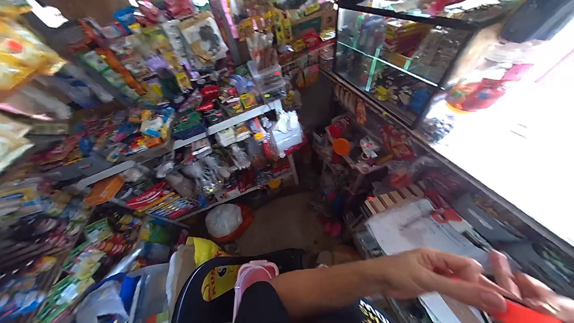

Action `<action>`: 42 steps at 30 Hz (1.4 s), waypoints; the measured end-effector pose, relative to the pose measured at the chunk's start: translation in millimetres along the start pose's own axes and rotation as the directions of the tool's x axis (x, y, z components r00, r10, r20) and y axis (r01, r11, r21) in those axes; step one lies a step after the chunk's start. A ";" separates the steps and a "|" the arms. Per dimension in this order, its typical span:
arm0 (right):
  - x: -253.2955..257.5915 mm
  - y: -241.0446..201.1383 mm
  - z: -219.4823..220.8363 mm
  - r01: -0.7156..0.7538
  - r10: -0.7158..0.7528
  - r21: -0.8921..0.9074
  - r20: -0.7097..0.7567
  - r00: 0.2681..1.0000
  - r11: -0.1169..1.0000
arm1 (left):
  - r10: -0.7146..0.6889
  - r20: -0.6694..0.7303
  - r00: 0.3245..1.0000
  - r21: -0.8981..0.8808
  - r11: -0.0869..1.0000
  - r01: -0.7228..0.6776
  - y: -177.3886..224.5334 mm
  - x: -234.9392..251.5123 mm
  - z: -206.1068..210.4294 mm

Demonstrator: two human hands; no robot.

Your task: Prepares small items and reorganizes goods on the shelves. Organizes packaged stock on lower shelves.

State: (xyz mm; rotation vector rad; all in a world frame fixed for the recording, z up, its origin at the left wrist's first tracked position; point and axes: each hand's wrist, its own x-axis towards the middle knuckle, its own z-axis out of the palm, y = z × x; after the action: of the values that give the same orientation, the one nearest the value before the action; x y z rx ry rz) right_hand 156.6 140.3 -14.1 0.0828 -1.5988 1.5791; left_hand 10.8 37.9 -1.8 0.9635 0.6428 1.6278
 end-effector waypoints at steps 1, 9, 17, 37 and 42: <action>2.7 1.6 -2.9 -0.011 0.012 -0.071 0.015 1.000 0.997 | -0.027 -0.018 0.999 0.057 0.998 0.028 6.7 1.6 -0.5; -4.4 -3.1 -27.5 0.118 -0.070 -0.763 0.095 0.993 0.636 | -0.159 -0.076 0.984 0.589 0.789 0.173 13.7 19.3 -10.6; -26.7 -0.3 -23.0 -0.046 0.034 -0.066 -0.176 0.984 0.997 | -0.251 0.232 0.940 -0.004 0.966 0.259 -14.6 35.0 -17.9; -30.6 -20.2 -36.7 0.060 -0.166 -0.606 -0.120 0.979 0.793 | -0.207 0.207 0.956 0.132 0.974 0.183 -12.7 40.7 3.3; -34.6 -25.9 -40.4 0.120 -0.236 -0.906 0.023 0.971 0.406 | -0.123 0.056 0.991 0.596 0.800 0.066 -6.4 36.2 10.2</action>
State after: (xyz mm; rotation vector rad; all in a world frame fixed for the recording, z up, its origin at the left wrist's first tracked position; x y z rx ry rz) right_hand 214.2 151.7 -21.5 -0.4128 -2.0682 0.3483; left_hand 19.7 73.7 7.9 1.4236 1.1595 1.2936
